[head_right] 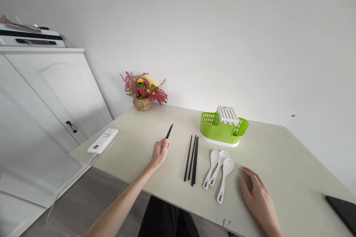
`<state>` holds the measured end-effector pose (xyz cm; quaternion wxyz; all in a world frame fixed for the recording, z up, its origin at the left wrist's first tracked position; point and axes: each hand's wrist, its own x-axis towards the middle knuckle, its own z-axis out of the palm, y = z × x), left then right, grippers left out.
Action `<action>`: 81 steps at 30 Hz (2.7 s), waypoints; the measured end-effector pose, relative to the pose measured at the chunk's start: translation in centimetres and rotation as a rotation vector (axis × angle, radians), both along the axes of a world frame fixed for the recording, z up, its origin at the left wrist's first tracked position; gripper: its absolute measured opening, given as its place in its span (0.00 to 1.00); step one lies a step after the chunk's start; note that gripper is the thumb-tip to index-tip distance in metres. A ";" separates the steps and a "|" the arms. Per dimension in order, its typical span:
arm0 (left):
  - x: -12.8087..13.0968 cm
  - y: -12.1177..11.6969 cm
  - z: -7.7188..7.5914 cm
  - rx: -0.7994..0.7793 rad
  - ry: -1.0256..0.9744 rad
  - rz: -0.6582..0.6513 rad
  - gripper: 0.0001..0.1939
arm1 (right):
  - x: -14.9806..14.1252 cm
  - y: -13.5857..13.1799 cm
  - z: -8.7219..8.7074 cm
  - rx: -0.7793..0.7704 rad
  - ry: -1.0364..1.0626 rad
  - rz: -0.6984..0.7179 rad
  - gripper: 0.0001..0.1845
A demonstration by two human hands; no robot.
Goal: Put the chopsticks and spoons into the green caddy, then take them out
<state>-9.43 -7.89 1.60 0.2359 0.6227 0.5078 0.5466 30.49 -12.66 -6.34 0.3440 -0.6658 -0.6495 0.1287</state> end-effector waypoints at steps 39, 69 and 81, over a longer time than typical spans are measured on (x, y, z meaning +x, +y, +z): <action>5.1 10.0 -0.5 -0.267 -0.108 -0.433 0.34 | -15.8 14.8 21.5 0.293 0.256 0.386 0.21; 4.9 11.5 0.4 -0.609 -0.682 -0.657 0.29 | -12.4 19.4 23.5 0.258 0.252 0.342 0.23; 4.3 11.3 0.3 -0.648 -0.921 -0.688 0.22 | -11.4 19.5 23.7 0.236 0.350 0.364 0.21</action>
